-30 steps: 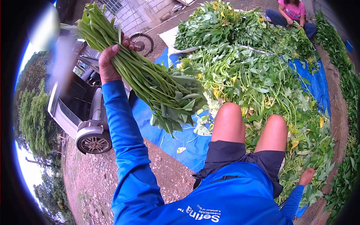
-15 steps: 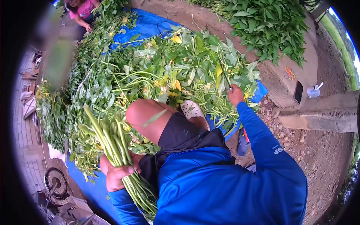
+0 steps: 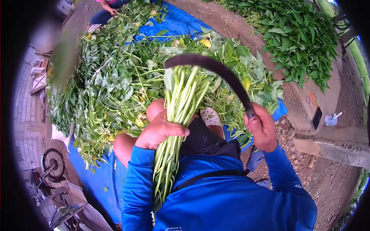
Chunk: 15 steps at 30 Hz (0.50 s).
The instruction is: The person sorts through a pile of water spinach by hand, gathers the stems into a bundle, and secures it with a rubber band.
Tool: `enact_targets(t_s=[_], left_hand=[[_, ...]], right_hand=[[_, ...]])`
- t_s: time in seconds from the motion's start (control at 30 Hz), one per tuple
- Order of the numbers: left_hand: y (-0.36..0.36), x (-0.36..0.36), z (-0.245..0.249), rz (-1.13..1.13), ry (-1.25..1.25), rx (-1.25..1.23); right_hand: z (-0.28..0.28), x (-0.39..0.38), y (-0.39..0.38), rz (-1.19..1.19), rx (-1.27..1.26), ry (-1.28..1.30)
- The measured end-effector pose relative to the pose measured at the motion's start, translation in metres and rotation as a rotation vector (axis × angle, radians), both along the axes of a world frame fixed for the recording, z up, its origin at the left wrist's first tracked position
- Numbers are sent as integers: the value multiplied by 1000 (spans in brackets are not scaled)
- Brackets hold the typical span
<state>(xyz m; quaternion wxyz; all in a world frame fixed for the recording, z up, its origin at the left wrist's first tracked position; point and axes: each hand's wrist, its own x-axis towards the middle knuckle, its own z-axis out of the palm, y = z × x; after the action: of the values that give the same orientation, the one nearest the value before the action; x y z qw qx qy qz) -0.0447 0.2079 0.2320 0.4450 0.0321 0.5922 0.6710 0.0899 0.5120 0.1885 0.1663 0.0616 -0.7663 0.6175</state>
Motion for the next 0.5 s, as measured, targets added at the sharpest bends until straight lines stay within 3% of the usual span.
enact_targets(t_s=[0.03,0.13,0.23,0.5], left_hand=[[-3,-1,-7,-12,-6,-7],[-11,-4,-19,-35,30,-43],[-16,-3,-18,-30,85,-39],[-13,0,1,-77,85,-90]], right_hand=[[3,-3,-3,66,181,108],[2,-15,-7,139,346,61],[2,-14,-4,160,395,-76],[-12,-22,-10,181,424,-58]])
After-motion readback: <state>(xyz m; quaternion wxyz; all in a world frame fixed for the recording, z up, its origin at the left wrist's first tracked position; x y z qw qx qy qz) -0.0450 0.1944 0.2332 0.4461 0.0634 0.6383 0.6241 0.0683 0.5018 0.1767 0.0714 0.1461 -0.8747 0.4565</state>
